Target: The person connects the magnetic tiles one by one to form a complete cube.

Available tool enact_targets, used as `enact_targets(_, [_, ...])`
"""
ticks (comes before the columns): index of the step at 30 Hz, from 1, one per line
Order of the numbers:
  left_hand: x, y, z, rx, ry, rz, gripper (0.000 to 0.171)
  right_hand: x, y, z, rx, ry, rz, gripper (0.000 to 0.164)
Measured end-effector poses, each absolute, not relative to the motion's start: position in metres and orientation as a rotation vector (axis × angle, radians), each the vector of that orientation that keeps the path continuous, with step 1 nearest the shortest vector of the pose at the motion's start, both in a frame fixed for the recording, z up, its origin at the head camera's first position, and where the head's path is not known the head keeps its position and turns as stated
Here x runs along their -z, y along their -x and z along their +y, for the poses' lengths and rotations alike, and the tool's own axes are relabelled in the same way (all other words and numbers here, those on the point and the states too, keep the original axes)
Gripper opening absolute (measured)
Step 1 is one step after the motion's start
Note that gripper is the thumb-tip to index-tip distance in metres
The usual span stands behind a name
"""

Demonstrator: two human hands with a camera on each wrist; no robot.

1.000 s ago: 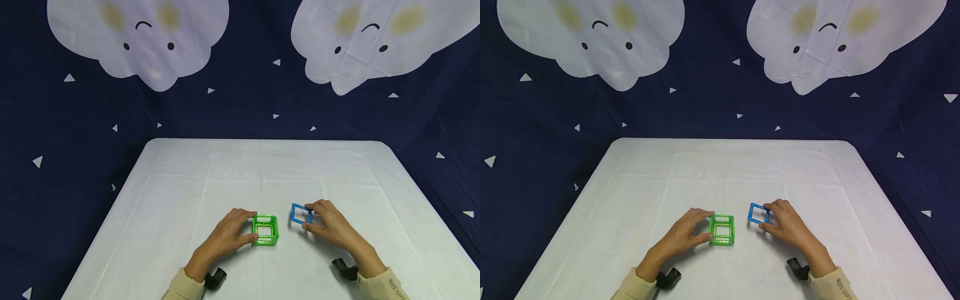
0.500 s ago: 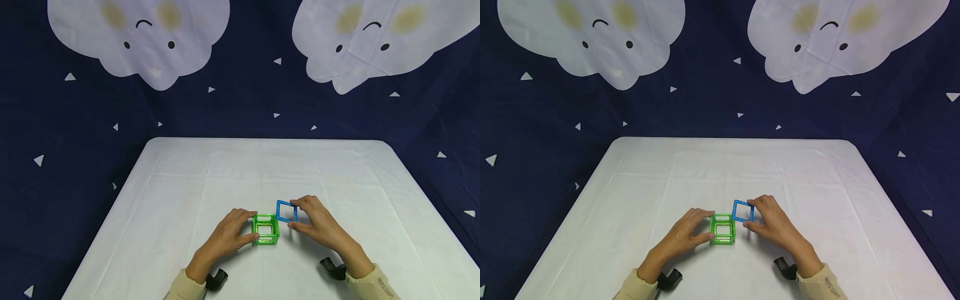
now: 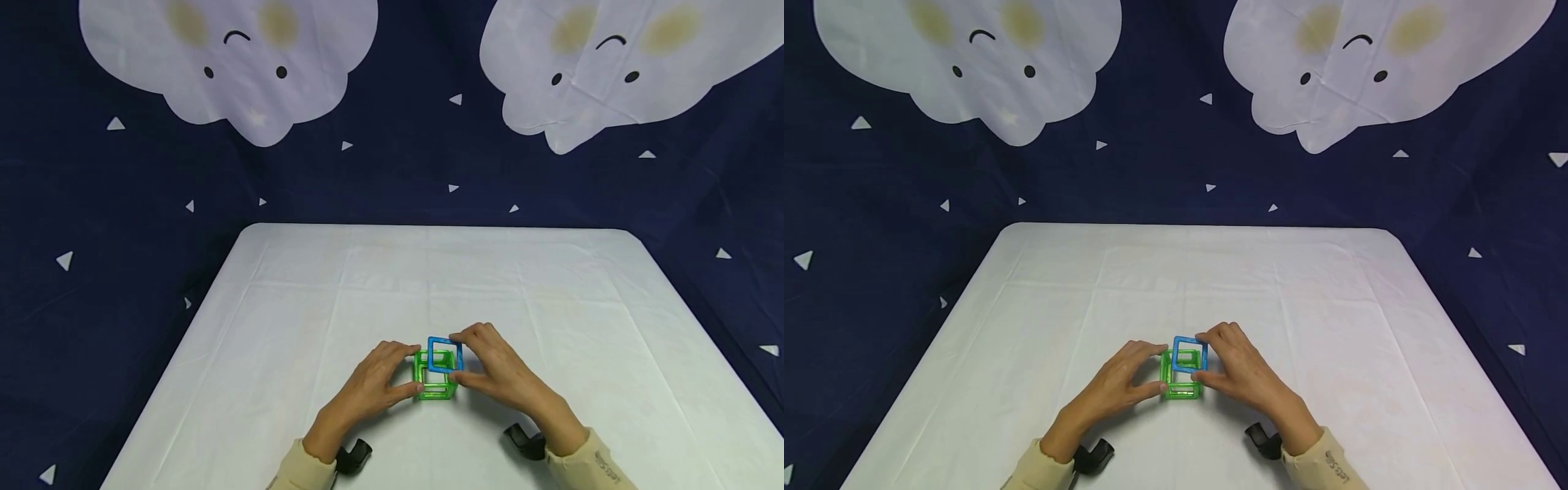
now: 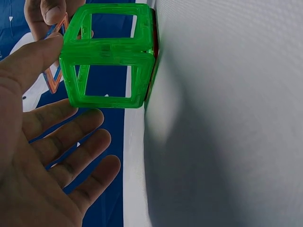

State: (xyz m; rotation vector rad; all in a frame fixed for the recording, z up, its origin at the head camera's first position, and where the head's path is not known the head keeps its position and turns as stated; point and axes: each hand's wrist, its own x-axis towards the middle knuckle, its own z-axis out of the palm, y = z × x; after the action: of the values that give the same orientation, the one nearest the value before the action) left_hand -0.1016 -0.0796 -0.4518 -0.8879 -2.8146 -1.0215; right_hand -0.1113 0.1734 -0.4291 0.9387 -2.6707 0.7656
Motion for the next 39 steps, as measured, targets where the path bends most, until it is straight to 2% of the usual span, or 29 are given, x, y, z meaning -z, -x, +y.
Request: enact_targets(39, [0.453,0.102,-0.081,1.021,0.892,-2.807,0.059,0.431,0.108,0.159,-0.68,-0.991,-2.733,0.058])
